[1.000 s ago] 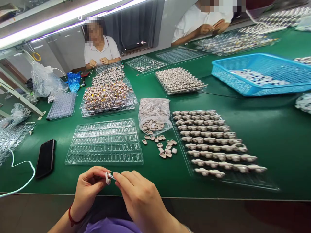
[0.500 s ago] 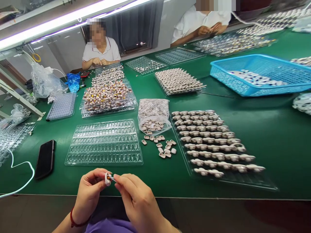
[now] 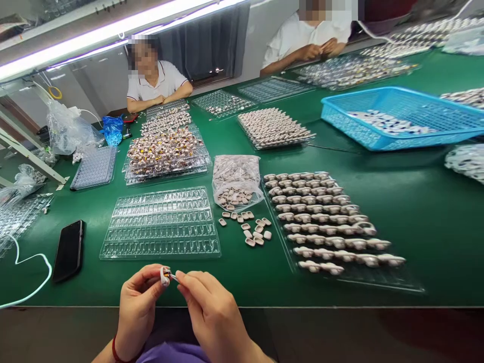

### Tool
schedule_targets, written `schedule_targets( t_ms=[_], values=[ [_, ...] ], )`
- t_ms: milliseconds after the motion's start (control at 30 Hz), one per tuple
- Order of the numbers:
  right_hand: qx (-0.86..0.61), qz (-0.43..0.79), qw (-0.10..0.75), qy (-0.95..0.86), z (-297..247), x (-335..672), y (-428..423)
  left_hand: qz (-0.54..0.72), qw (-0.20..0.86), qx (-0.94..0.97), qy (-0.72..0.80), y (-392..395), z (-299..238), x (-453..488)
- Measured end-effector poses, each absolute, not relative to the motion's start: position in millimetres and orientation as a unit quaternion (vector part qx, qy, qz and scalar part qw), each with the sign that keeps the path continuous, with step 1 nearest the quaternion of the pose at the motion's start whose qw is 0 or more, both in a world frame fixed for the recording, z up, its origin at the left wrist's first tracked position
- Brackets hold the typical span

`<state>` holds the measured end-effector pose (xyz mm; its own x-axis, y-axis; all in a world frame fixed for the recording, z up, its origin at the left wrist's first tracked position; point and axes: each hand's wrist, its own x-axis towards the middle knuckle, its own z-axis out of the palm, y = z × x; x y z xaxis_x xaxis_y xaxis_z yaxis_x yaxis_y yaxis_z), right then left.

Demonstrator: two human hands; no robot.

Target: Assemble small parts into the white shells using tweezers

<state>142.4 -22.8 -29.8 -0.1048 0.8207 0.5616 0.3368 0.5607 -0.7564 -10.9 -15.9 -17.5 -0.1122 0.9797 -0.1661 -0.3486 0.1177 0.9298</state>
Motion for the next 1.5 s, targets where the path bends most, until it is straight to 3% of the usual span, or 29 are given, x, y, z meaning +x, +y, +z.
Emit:
schedule_targets(
  t_ms=[467,600,667,767,967,1233,1500],
  values=[
    [-0.393,0.029,0.498,-0.772,-32,144,-27,0.589,0.596,0.284,0.466,-15,-9,-6],
    [-0.361,0.121,0.470,-0.796,-30,166,-8,0.588,0.586,0.313,0.462,-12,-9,-12],
    [-0.417,0.173,0.433,-0.780,-29,188,13,0.587,0.582,0.319,0.462,-10,-9,-14],
    [-0.560,0.131,0.348,-0.740,-30,221,51,0.583,0.589,0.317,0.462,-8,-7,-16],
    [-0.570,0.158,0.289,-0.753,-39,235,99,0.559,0.630,0.262,0.472,-3,-4,-13],
    [-0.541,0.220,0.335,-0.740,-29,220,79,0.521,0.695,0.192,0.457,-3,0,-12],
    [-0.371,0.432,0.435,-0.697,0,182,13,0.518,0.705,0.211,0.436,-6,4,-10]
  ],
)
